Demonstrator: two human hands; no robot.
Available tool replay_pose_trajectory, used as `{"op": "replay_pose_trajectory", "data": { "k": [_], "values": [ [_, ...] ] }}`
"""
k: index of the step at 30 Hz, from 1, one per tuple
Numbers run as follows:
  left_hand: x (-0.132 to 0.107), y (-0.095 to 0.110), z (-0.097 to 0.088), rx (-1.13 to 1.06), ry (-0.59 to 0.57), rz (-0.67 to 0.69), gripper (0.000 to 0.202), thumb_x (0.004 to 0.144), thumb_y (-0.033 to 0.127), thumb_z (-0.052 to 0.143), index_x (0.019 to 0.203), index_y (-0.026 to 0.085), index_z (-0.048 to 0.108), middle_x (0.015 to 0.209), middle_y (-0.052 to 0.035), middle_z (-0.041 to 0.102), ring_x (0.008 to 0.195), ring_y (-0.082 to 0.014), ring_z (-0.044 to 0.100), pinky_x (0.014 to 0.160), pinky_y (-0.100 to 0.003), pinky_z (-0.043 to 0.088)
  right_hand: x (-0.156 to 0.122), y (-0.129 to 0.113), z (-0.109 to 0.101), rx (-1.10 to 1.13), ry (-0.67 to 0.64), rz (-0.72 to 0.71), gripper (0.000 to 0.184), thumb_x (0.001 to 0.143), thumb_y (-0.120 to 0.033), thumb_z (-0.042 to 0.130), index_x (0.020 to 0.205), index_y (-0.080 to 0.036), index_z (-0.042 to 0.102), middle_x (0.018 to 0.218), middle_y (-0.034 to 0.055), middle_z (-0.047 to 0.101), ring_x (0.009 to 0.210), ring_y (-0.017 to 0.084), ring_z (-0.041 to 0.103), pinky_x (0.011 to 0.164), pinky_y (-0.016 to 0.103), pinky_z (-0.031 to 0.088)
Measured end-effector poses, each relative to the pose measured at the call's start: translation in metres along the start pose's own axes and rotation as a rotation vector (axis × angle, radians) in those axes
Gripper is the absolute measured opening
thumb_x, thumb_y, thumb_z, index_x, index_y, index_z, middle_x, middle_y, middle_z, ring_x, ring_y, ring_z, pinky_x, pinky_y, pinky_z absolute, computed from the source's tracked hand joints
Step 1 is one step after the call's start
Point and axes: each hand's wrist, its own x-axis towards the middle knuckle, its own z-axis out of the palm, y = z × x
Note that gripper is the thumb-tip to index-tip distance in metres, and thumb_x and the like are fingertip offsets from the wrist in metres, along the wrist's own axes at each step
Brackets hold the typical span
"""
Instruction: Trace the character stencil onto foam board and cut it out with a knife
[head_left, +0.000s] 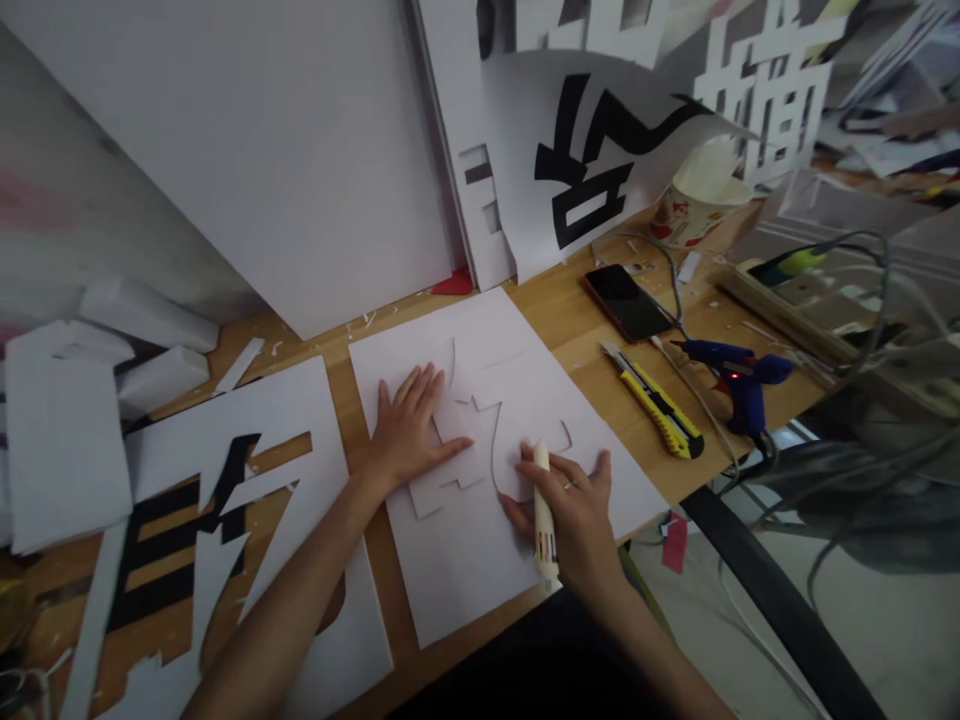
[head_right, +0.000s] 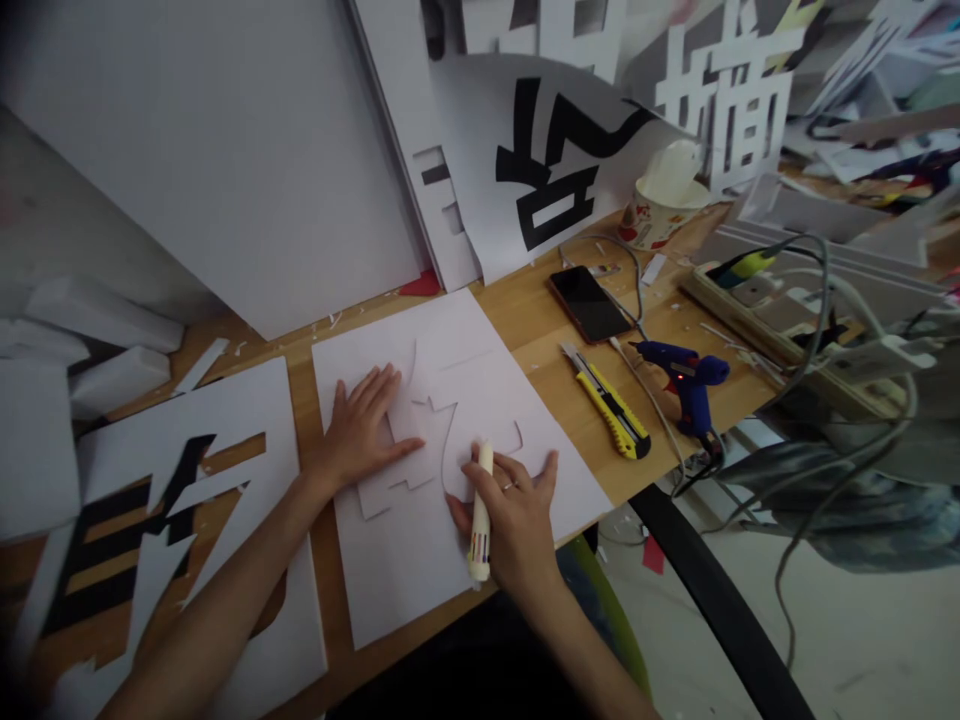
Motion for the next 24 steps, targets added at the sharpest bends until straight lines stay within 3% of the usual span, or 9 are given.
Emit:
{"op": "replay_pose_trajectory", "data": {
  "k": [4, 15, 24],
  "values": [
    [0.0004, 0.0002, -0.0002, -0.002, -0.008, -0.044, 0.1, 0.077, 0.076, 0.057, 0.154, 0.021, 0.024, 0.16, -0.0197, 0.024, 0.148, -0.0405, 0.02, 0.113, -0.075, 0.006, 0.0, 0.0006, 0.0003, 0.013, -0.002, 0.011, 0.03, 0.085, -0.031, 0.07, 0.111, -0.025, 0.058, 0.118, 0.0066, 0.073, 0.105, 0.027, 0.067, 0.11, 0.076, 0.011],
    [0.0007, -0.0065, 0.009, 0.085, 0.027, -0.023, 0.097, 0.077, 0.077, 0.055, 0.152, 0.021, 0.028, 0.161, -0.0154, 0.026, 0.148, -0.0356, 0.023, 0.117, -0.068, 0.011, 0.0022, 0.0003, 0.0025, 0.017, 0.042, 0.031, 0.016, 0.092, -0.031, 0.061, 0.105, -0.022, 0.062, 0.119, 0.0049, 0.072, 0.103, 0.025, 0.067, 0.116, 0.068, 0.005],
    [0.0, -0.0054, 0.009, 0.09, 0.077, -0.017, 0.099, 0.075, 0.077, 0.057, 0.151, 0.019, 0.031, 0.16, -0.0198, 0.024, 0.147, -0.0365, 0.025, 0.117, -0.066, 0.015, 0.0052, -0.0019, 0.0005, 0.03, 0.082, 0.033, 0.013, 0.094, -0.03, 0.058, 0.1, -0.02, 0.064, 0.117, 0.0053, 0.073, 0.1, 0.024, 0.069, 0.116, 0.068, 0.009]
  ]
}}
